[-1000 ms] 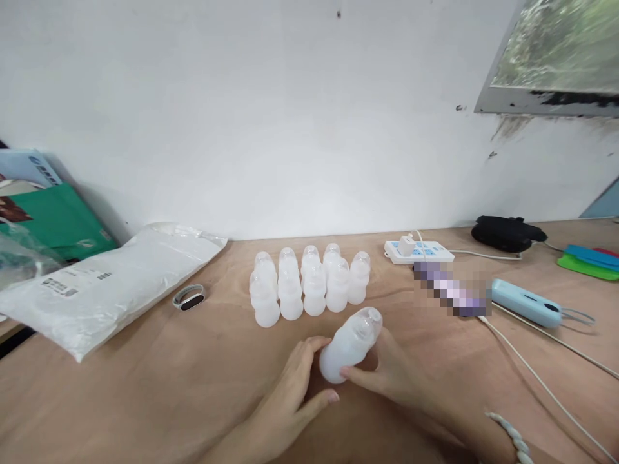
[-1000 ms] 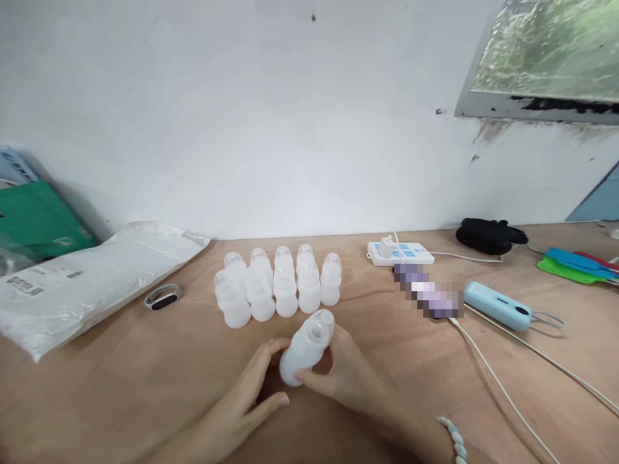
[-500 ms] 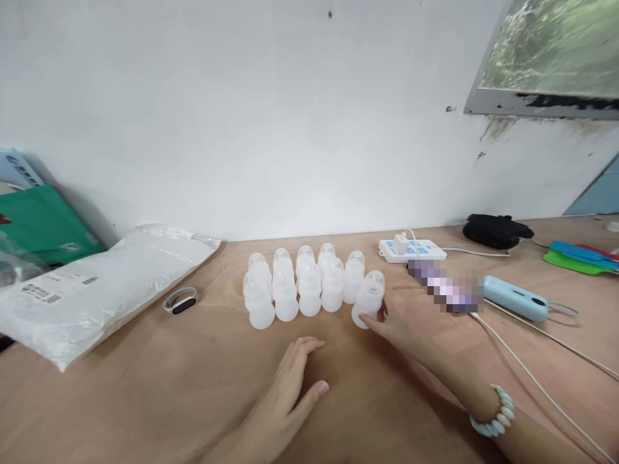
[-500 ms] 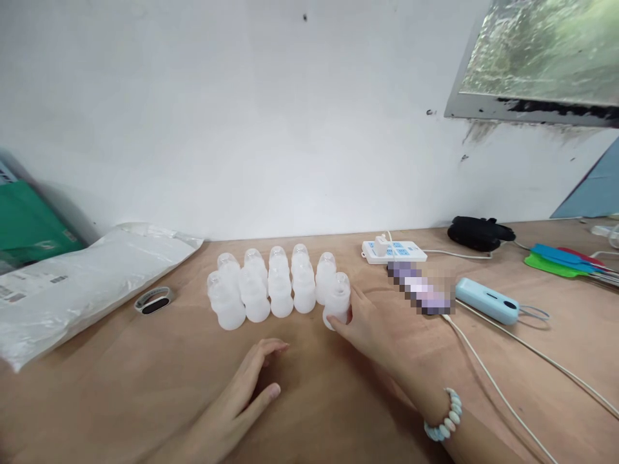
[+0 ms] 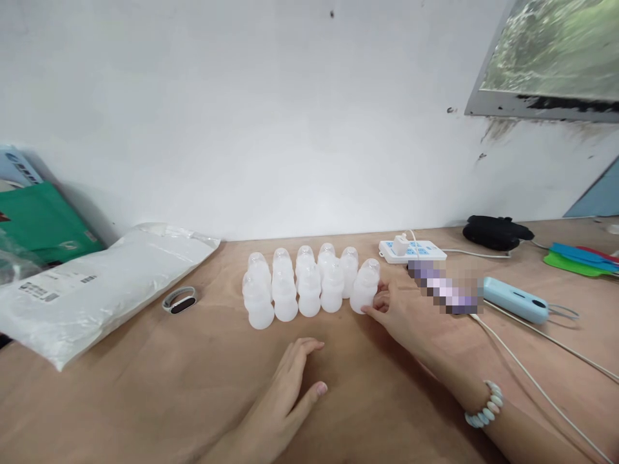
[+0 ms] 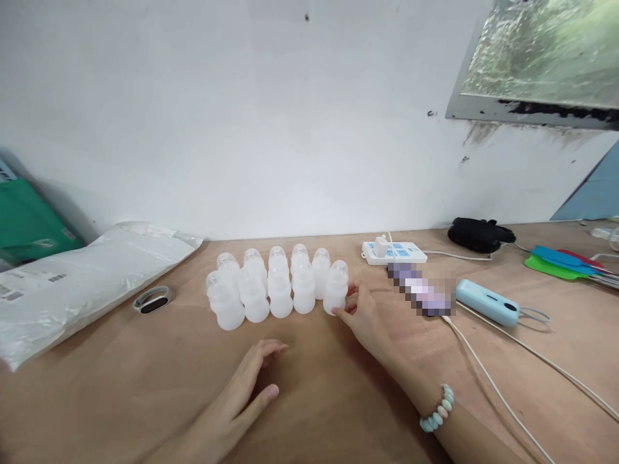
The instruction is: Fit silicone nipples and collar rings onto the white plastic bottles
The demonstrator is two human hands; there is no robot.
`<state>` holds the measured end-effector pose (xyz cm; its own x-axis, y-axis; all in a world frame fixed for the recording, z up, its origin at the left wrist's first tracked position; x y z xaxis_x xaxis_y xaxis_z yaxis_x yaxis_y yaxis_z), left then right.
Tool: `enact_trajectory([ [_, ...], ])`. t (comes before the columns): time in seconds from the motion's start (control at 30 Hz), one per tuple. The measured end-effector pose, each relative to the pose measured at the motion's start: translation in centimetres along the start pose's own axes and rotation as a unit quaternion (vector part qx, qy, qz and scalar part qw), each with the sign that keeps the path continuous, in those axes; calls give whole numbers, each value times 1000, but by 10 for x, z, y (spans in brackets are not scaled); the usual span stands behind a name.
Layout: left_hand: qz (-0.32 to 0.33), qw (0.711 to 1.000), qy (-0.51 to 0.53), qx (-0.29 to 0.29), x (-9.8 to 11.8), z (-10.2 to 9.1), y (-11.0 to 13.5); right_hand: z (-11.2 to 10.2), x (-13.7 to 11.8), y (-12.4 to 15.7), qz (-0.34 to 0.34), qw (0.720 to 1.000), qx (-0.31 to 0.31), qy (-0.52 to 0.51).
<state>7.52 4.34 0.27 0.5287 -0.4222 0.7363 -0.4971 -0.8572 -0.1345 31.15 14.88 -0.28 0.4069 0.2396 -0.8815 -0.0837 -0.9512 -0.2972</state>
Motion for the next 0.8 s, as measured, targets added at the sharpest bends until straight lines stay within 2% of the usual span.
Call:
enact_trajectory([
  [0.27, -3, 1000, 1, 5, -3, -1, 0, 6, 10, 3, 1, 999, -14, -33],
  [0.4, 4, 1000, -2, 19, -1, -4, 0, 9, 3, 3, -13, 999, -27, -41],
  [0.63, -12, 1000, -9, -16, -2, 1, 0, 14, -11, 8, -40, 998, -45, -31],
  [0.8, -8, 1000, -10, -14, 0, 1, 0, 17, -18, 11, -53, 996, -64, -13],
])
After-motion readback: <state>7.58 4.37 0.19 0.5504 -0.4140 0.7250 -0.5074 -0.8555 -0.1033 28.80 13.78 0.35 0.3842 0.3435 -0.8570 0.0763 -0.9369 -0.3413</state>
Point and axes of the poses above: each hand's wrist, its own y-axis away from the middle knuckle, its own z-axis out of the palm, x = y × z, the point moved 10 cm from there along -y, towards the middle knuckle, and after that the axes turned 8 degrees about -y, right-handed, at the moved point
